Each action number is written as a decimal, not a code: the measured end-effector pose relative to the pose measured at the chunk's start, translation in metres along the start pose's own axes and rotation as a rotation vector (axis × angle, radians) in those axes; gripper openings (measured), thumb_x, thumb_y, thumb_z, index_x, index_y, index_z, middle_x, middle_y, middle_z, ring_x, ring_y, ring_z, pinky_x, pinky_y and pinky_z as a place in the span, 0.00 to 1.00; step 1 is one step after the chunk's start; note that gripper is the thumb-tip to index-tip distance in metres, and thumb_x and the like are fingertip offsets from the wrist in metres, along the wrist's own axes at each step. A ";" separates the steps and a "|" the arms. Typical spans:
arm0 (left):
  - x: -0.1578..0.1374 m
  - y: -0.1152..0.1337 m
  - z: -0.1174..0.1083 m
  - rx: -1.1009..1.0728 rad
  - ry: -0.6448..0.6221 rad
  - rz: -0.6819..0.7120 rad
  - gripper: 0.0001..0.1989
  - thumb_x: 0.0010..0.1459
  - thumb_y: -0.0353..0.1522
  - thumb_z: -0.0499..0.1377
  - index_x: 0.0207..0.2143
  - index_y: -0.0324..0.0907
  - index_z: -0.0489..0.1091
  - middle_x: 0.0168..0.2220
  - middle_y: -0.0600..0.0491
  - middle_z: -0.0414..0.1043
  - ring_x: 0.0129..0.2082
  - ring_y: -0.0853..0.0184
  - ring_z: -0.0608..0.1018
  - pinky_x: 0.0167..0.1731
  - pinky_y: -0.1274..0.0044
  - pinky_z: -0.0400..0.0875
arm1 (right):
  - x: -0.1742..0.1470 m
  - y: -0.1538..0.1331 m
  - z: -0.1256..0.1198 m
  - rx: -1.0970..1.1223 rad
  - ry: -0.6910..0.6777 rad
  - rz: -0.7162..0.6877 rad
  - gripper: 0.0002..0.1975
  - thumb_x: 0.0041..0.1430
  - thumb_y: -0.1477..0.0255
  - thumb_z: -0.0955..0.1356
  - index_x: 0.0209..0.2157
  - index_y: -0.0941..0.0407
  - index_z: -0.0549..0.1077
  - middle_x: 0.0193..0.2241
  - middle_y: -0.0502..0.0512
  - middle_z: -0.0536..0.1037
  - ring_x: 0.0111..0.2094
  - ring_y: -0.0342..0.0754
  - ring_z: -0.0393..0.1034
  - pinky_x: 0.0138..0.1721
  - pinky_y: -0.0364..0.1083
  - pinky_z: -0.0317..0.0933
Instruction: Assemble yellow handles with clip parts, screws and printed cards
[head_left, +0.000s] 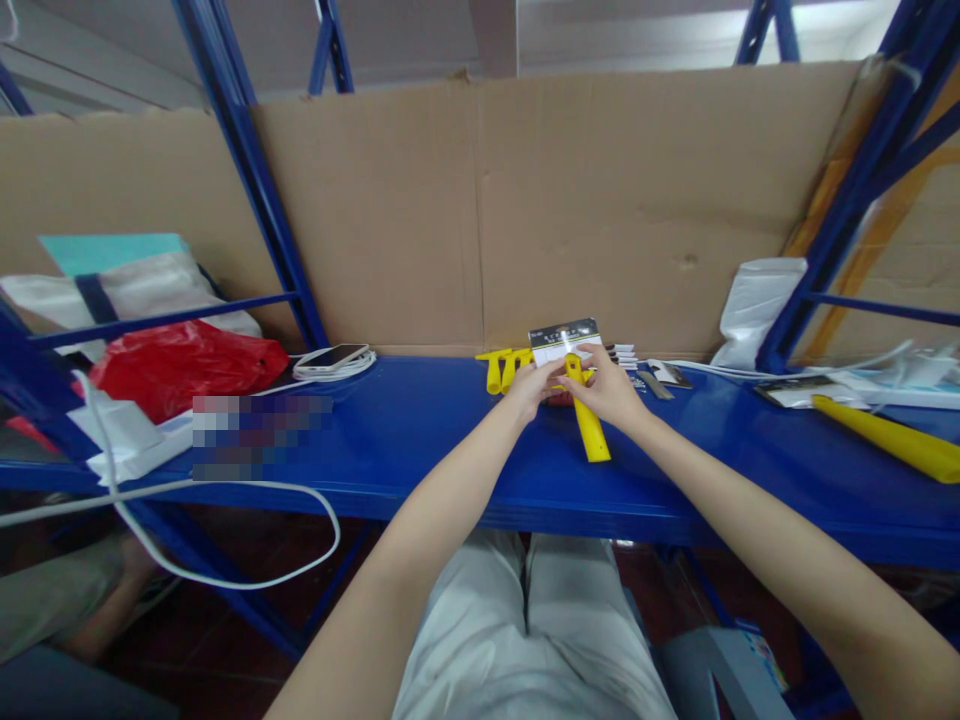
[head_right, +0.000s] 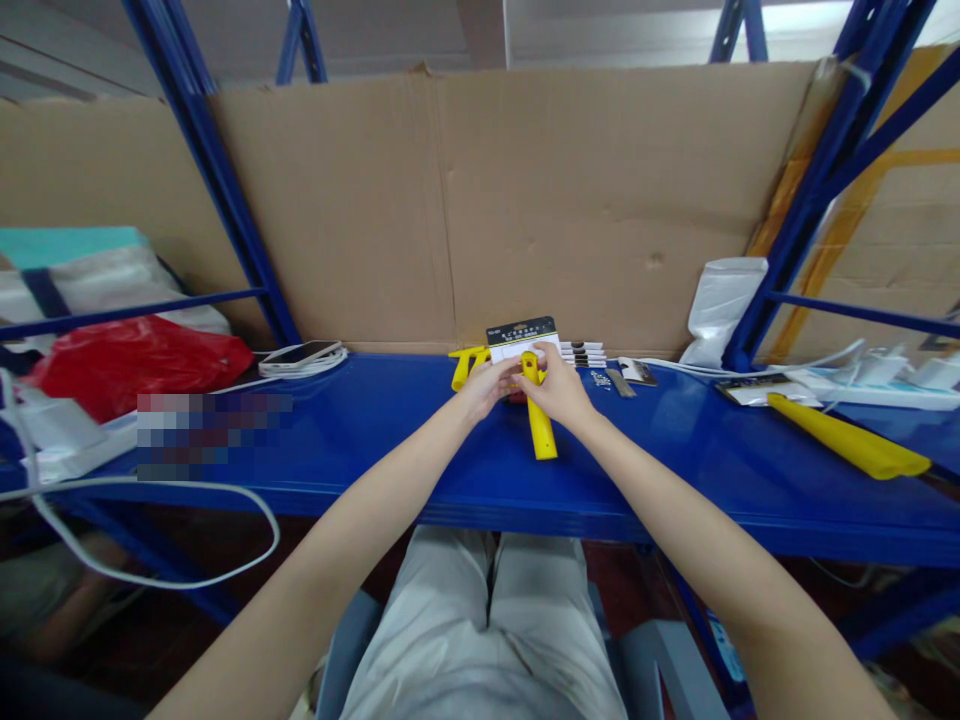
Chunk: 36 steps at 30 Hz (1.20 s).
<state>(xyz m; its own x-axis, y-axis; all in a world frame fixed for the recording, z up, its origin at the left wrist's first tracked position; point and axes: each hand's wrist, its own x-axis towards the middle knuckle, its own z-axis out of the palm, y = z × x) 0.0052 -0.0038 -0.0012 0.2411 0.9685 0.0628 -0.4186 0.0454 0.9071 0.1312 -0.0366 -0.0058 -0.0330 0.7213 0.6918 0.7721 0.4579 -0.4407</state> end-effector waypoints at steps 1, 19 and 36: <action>0.000 0.000 0.000 0.002 0.004 -0.005 0.05 0.50 0.26 0.60 0.32 0.37 0.73 0.27 0.52 0.75 0.21 0.75 0.73 0.30 0.80 0.68 | -0.001 -0.001 0.001 0.012 -0.012 -0.004 0.24 0.48 0.65 0.66 0.47 0.57 0.62 0.34 0.59 0.74 0.30 0.50 0.70 0.31 0.47 0.61; -0.005 0.004 0.002 0.077 0.110 -0.036 0.03 0.51 0.24 0.59 0.29 0.37 0.71 0.23 0.52 0.74 0.21 0.74 0.74 0.27 0.82 0.67 | 0.002 0.002 0.006 -0.206 -0.219 -0.110 0.15 0.53 0.75 0.62 0.43 0.56 0.72 0.33 0.59 0.73 0.36 0.50 0.68 0.42 0.49 0.61; -0.001 0.005 0.001 0.225 0.091 -0.046 0.10 0.56 0.36 0.56 0.37 0.39 0.69 0.43 0.46 0.73 0.38 0.67 0.76 0.30 0.81 0.68 | 0.008 -0.007 -0.019 -0.383 -0.301 0.085 0.24 0.55 0.79 0.60 0.54 0.61 0.65 0.49 0.65 0.71 0.50 0.52 0.66 0.51 0.47 0.57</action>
<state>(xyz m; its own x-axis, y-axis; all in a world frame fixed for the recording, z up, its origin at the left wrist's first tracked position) 0.0035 -0.0049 0.0034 0.1707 0.9853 -0.0091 -0.2006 0.0438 0.9787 0.1374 -0.0444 0.0137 -0.0984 0.8918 0.4416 0.9560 0.2080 -0.2071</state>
